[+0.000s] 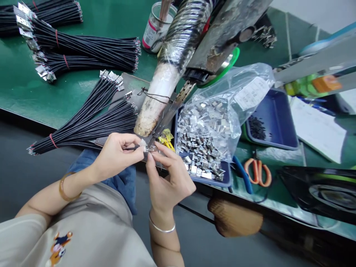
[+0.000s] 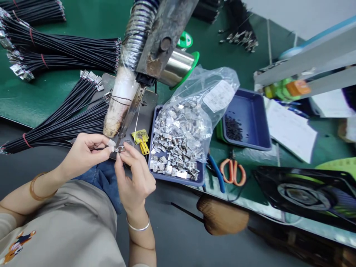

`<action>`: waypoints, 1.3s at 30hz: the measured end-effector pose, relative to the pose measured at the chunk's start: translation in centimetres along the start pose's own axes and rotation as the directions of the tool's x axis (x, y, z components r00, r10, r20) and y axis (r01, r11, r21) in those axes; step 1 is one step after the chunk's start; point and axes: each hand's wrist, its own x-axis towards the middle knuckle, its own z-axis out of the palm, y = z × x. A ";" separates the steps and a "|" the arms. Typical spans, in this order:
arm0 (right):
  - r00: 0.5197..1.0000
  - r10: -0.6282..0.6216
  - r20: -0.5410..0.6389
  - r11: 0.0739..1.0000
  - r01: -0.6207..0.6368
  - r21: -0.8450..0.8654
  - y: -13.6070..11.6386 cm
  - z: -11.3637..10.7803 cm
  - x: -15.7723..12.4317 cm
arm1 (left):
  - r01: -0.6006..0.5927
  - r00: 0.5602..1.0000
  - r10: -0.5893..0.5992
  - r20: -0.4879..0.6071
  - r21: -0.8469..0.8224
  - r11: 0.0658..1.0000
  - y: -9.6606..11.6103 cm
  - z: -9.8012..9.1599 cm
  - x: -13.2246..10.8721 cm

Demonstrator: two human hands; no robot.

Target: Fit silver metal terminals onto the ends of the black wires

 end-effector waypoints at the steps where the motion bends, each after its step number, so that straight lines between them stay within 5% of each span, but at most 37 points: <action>1: 1.000 -0.007 -0.004 1.000 0.007 -0.001 0.0 0.0 0.0 | -0.004 1.000 0.004 -0.004 0.003 1.000 0.1 0.0 0.0; 20: 1.000 0.008 -0.022 1.000 -0.008 0.005 -0.5 0.1 -0.1 | 0.019 1.000 -0.018 -0.011 0.103 0.994 0.1 0.0 -0.6; 24: 0.995 0.101 -0.004 0.993 -0.101 0.056 -0.1 -0.1 -0.8 | 0.030 0.999 -0.031 0.009 0.120 0.992 -0.2 -0.1 -0.5; 27: 0.977 0.139 -0.163 0.979 -0.111 0.170 0.4 -0.7 -1.0 | 0.046 0.998 -0.050 0.027 0.130 0.990 -0.5 -0.3 -0.4; 30: 0.933 0.077 -0.352 0.974 0.004 0.224 0.8 -1.4 -0.8 | 0.071 0.996 -0.076 0.044 0.112 0.991 -0.7 -0.4 -0.4; 35: 0.984 0.090 -0.153 0.987 -0.068 0.146 1.0 -1.6 -0.8 | 0.111 0.988 -0.117 0.098 0.066 0.992 -0.2 -0.7 -0.5; 39: 0.998 -0.058 0.020 0.998 0.058 0.014 0.7 -0.9 -0.8 | 0.107 0.989 -0.112 0.101 0.053 0.993 -0.1 -0.8 -0.4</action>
